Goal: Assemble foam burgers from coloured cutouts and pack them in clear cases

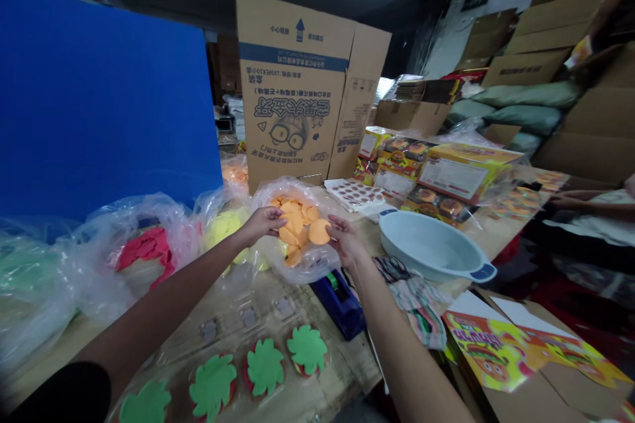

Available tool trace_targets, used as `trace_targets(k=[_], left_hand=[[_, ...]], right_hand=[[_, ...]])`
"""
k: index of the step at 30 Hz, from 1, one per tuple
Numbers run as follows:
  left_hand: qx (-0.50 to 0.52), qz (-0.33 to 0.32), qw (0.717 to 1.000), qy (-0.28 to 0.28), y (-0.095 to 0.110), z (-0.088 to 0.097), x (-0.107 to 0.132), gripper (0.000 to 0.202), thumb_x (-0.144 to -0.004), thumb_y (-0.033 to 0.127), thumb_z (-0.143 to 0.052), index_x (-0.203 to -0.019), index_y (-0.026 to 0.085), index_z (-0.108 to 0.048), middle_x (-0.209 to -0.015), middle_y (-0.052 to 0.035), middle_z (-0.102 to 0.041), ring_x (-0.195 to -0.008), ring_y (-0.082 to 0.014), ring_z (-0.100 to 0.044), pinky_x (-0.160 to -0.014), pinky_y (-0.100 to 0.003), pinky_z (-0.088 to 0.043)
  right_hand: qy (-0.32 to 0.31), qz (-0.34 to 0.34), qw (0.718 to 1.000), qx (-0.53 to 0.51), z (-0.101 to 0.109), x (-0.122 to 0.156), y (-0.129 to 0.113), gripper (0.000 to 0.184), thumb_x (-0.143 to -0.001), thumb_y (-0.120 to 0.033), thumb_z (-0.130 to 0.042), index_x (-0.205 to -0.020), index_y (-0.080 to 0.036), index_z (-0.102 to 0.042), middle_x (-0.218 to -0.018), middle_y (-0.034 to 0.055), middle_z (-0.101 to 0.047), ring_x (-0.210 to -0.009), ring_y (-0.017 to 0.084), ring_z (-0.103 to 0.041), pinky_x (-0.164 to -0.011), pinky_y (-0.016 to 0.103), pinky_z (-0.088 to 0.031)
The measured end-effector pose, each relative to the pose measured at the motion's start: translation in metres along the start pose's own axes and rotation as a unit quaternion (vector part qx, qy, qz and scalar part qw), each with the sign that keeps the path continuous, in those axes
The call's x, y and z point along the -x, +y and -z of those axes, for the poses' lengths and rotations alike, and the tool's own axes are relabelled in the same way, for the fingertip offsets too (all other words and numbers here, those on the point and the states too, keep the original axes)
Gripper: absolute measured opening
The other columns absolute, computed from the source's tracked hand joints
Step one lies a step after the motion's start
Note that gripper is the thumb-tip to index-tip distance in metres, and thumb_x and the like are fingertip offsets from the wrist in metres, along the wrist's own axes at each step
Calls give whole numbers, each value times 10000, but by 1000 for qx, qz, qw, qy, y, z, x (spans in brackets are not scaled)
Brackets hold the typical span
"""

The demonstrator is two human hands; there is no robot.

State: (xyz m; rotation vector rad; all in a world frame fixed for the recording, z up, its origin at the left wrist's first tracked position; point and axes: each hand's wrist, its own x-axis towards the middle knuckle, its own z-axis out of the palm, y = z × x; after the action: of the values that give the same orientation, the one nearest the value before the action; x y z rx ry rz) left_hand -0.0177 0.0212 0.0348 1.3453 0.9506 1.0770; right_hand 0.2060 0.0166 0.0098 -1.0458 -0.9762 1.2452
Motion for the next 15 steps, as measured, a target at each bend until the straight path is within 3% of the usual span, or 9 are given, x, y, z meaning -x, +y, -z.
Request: trace_targets(k=[5, 10, 13, 15], left_hand=[[31, 29, 999, 3, -6, -6, 3, 281, -599, 289, -707, -769, 125, -554, -717, -23, -580, -605, -111, -580, -562, -263, -504], [53, 37, 998, -9, -8, -17, 4, 274, -626, 294, -689, -791, 129, -545, -741, -27, -584, -599, -108, -584, -570, -269, -507], [88, 39, 995, -2, -6, -25, 5, 253, -624, 256, -694, -772, 126, -534, -727, -18, -578, -584, -102, -583, -565, -258, -508], [117, 41, 992, 11, -5, -32, 5, 228, -635, 224, -685, -763, 122, -526, -720, -20, -580, -583, -106, -588, -559, -252, -508]], right_hand=[[5, 17, 994, 110, 5, -1, 9, 232, -561, -155, -624, -790, -192, -611, -644, -7, -602, -572, 130, -565, -548, 275, -477], [22, 56, 971, 230, 8, 0, 13, 114, -525, -124, -630, -625, -180, -633, -641, 18, -617, -635, 161, -557, -613, 288, -436], [39, 83, 959, 269, 5, 5, 7, 58, -592, -209, -626, -643, -191, -648, -707, 42, -631, -730, 182, -568, -647, 282, -417], [44, 99, 953, 284, 0, 11, 2, 127, -644, -298, -603, -679, -188, -656, -740, 56, -638, -772, 195, -567, -649, 279, -411]])
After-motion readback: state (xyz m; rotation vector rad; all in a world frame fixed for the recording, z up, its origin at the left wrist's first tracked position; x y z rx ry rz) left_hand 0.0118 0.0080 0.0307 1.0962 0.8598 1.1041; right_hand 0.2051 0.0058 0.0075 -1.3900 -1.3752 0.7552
